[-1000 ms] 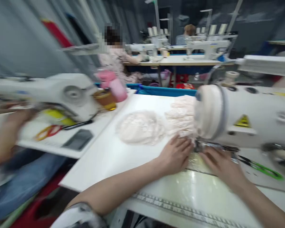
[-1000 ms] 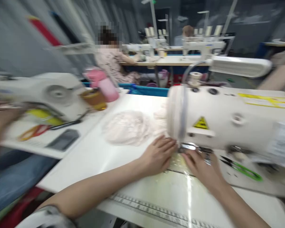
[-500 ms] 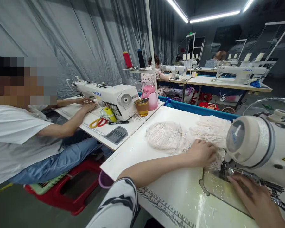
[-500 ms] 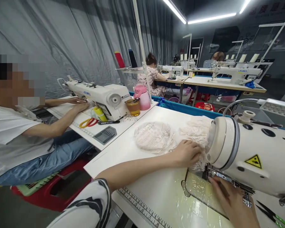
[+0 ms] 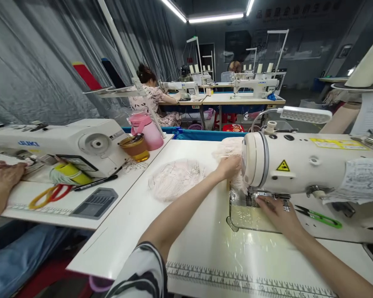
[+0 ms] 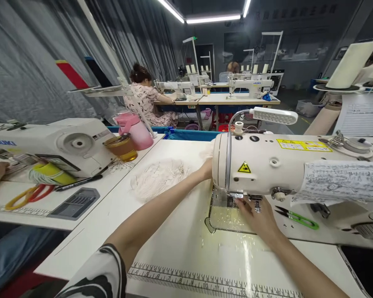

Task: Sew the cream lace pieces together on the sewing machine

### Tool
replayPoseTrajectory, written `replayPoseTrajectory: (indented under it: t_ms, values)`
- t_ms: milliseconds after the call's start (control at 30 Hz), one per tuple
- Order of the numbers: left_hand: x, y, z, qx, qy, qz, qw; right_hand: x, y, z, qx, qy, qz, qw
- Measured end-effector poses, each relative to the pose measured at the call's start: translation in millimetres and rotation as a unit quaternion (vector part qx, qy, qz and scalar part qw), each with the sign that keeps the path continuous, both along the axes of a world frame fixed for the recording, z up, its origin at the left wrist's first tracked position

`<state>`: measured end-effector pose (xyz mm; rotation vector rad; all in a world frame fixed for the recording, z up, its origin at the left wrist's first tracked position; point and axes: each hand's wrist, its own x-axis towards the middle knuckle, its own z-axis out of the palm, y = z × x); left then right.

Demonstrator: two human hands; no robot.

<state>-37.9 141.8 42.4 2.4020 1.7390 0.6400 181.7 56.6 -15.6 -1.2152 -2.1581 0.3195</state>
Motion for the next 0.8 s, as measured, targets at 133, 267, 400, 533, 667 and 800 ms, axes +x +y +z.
replayPoseTrajectory:
  t_ms: [133,267,400,533,667,800]
  values:
    - [-13.7,-42.7,11.3,0.025,0.027,0.0,0.999,4.0,-0.5,-4.5,-0.013,0.025,-0.005,1.0]
    - [-51.7,-109.2,7.4,0.066,0.04,0.123,0.989,13.3,7.4,-21.6,0.034,-0.029,0.034,0.998]
    - [-94.1,-151.8,-4.3,0.072,0.03,0.249,0.965,10.0,8.0,-26.2,0.063,-0.004,0.035,0.997]
    - [-113.1,-164.3,-8.3,0.054,-0.031,0.262,0.963,2.1,2.5,-14.2,0.082,0.028,0.025,0.996]
    - [-102.9,-174.0,6.7,0.029,-0.115,0.24,0.963,-0.3,0.2,-8.8,0.066,0.053,0.031,0.996]
    - [-59.3,-184.3,21.1,-0.078,-0.156,0.093,0.98,-1.0,2.6,-9.8,0.056,0.053,0.02,0.997]
